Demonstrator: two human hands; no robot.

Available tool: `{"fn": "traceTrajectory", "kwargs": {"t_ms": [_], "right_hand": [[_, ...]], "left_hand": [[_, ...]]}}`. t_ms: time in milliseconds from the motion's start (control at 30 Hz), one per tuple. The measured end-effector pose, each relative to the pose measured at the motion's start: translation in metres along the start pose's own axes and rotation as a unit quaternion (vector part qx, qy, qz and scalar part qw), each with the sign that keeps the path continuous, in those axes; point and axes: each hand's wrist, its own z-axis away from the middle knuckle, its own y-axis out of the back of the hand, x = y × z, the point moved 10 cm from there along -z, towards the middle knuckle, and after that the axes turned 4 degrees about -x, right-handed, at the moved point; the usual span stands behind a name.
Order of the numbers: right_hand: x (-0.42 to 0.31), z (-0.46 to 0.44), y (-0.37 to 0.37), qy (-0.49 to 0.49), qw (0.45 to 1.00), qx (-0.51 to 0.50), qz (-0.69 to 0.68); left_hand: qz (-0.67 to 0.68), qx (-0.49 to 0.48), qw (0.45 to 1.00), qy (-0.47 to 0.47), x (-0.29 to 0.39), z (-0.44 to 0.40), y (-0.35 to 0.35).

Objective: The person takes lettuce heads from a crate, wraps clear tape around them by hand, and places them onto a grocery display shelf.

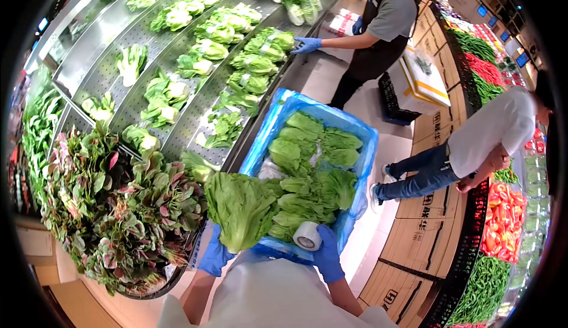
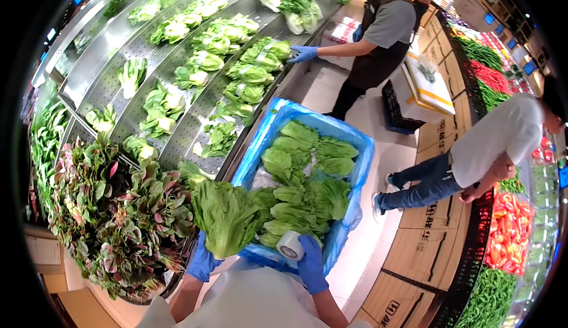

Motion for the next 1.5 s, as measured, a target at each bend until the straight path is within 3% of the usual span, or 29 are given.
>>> {"fn": "traceTrajectory", "kwargs": {"t_ms": [67, 100, 167, 267, 300, 333, 367, 467, 700, 800, 833, 900, 933, 1000, 1033, 1067, 1100, 1133, 1167, 1200, 1233, 1267, 1300, 1333, 1433, 1500], "right_hand": [[0.036, 0.002, -0.002, -0.129, 0.962, -0.005, -0.239], [0.037, 0.002, -0.004, -0.132, 0.962, -0.009, -0.239], [0.017, 0.0, -0.004, -0.024, 0.999, -0.039, -0.015], [0.001, 0.005, -0.001, 0.148, 0.963, -0.01, 0.223], [-0.001, 0.002, -0.001, 0.148, 0.964, -0.012, 0.221], [0.026, -0.006, 0.007, -0.004, 0.999, -0.024, 0.043], [0.054, -0.004, 0.002, -0.156, 0.978, -0.036, -0.136], [0.059, -0.002, -0.006, -0.229, 0.945, -0.033, -0.233], [0.03, 0.0, -0.035, -0.242, 0.942, -0.131, -0.192], [0.009, -0.01, -0.033, -0.014, 0.98, -0.196, 0.029], [0.014, -0.001, -0.035, -0.202, 0.958, -0.154, -0.13], [0.019, -0.002, -0.024, -0.133, 0.978, -0.155, -0.045], [0.018, -0.003, -0.021, -0.111, 0.982, -0.155, -0.017], [0.057, 0.01, -0.009, -0.327, 0.924, -0.084, -0.18], [0.066, 0.012, -0.001, -0.33, 0.923, -0.084, -0.18], [0.06, 0.0, 0.012, -0.206, 0.971, -0.115, -0.031], [0.038, -0.005, 0.01, -0.074, 0.98, -0.142, 0.119], [0.049, -0.001, 0.018, -0.145, 0.983, -0.107, 0.034], [0.05, -0.001, 0.02, -0.145, 0.983, -0.106, 0.033], [0.061, 0.001, 0.027, -0.204, 0.975, -0.085, -0.026], [0.073, 0.006, 0.031, -0.261, 0.959, -0.063, -0.085], [0.059, -0.001, 0.039, -0.146, 0.988, -0.054, 0.02], [0.075, 0.007, 0.041, -0.262, 0.956, 0.006, -0.131], [0.089, 0.01, 0.04, -0.329, 0.93, 0.02, -0.164], [0.097, -0.001, 0.026, -0.334, 0.929, -0.012, -0.162], [0.079, -0.003, 0.01, -0.324, 0.932, -0.006, -0.163]], "left_hand": [[-0.004, -0.008, 1.0, 0.006, -0.007, -0.004, -0.011], [-0.018, -0.006, 1.0, 0.009, -0.01, -0.005, -0.016], [-0.043, -0.006, 0.999, 0.015, -0.015, -0.01, -0.022], [-0.072, -0.001, 0.997, 0.015, -0.015, -0.013, -0.026], [-0.078, 0.002, 0.997, 0.015, -0.015, -0.014, -0.027], [-0.082, 0.004, 0.997, 0.014, -0.015, -0.013, -0.027], [-0.087, 0.006, 0.996, 0.013, -0.014, -0.012, -0.028], [-0.098, 0.011, 0.995, 0.007, -0.014, -0.012, -0.03], [-0.103, 0.017, 0.994, -0.017, -0.007, -0.014, -0.024], [-0.076, 0.03, 0.996, -0.047, 0.009, -0.007, -0.019], [-0.063, 0.04, 0.995, -0.072, 0.017, 0.001, -0.017], [-0.048, 0.065, 0.992, -0.1, 0.036, 0.011, 0.01], [-0.065, -0.02, 0.99, -0.125, 0.047, 0.015, -0.001], [-0.077, 0.014, 0.983, -0.167, 0.065, 0.024, 0.017], [-0.113, 0.032, 0.973, -0.199, 0.075, 0.03, 0.022], [-0.072, 0.018, 0.981, -0.177, 0.074, 0.031, 0.024], [-0.072, 0.021, 0.982, -0.176, 0.075, 0.034, 0.019], [-0.049, 0.031, 0.981, -0.187, 0.076, 0.036, 0.015], [-0.025, 0.039, 0.979, -0.198, 0.078, 0.038, 0.01], [-0.03, -0.037, 0.982, -0.183, 0.074, 0.038, -0.011], [-0.031, -0.041, 0.982, -0.184, 0.072, 0.041, -0.016], [0.006, 0.022, 0.987, -0.162, 0.066, 0.042, -0.007], [0.04, 0.077, 0.986, -0.145, 0.061, 0.041, 0.001], [0.007, 0.066, 0.986, -0.154, 0.062, 0.036, -0.002], [0.017, 0.063, 0.992, -0.111, 0.047, 0.021, 0.007], [-0.08, 0.09, 0.991, -0.056, 0.032, 0.011, 0.003]]}}
